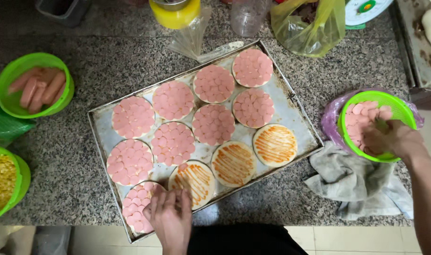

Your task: The person places sliced meat onto small round dough bases arranged on a baking tray. The person repeatedly picks slices from a green bowl and arranges them in overlapping patterns on each base.

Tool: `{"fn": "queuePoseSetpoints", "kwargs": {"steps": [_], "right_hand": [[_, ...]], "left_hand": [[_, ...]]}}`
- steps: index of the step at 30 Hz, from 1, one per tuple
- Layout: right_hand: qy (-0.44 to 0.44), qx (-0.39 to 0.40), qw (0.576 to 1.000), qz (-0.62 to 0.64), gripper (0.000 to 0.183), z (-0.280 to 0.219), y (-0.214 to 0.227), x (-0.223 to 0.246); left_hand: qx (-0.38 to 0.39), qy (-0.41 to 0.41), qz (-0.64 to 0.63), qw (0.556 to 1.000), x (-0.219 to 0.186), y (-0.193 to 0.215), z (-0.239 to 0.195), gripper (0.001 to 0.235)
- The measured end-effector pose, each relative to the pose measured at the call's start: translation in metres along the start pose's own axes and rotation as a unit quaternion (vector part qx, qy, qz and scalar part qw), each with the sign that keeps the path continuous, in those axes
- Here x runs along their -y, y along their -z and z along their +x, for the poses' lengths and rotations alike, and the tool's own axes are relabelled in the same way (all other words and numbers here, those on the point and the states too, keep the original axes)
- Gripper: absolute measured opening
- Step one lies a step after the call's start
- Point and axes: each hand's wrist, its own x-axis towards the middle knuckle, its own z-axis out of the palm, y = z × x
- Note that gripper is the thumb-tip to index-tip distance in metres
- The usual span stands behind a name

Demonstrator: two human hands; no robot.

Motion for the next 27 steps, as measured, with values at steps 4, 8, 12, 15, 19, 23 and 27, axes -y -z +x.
{"fn": "queuePoseSetpoints", "kwargs": {"steps": [4,8,12,15,19,23,27], "right_hand": [[0.012,-0.003,0.999,0.045,0.084,0.011,-0.024,0.001],[0.042,-0.099,0.994,0.022,0.053,0.027,-0.043,0.002],[0.054,-0.161,0.985,-0.020,0.043,0.049,-0.067,-0.028],[0.085,-0.255,0.963,-0.005,0.039,0.057,-0.074,-0.048],[0.139,-0.282,0.916,0.251,0.024,0.089,-0.093,-0.076],[0.150,-0.258,0.834,0.464,0.019,0.120,-0.107,-0.091],[0.099,-0.193,0.816,0.535,0.017,0.105,-0.094,-0.076]], "left_hand": [[0.034,-0.007,-0.016,0.999,-0.003,-0.001,0.003,0.025],[0.045,-0.006,-0.020,0.999,-0.007,0.001,0.005,0.028],[0.048,-0.013,-0.028,0.998,-0.010,0.003,0.003,0.027],[0.068,-0.016,-0.024,0.997,-0.007,0.001,0.000,0.031],[0.064,-0.027,-0.041,0.997,-0.009,0.004,-0.001,0.026],[0.055,-0.033,-0.046,0.997,-0.011,0.003,-0.002,0.023],[0.052,-0.030,-0.061,0.996,-0.012,0.006,-0.002,0.025]]}}
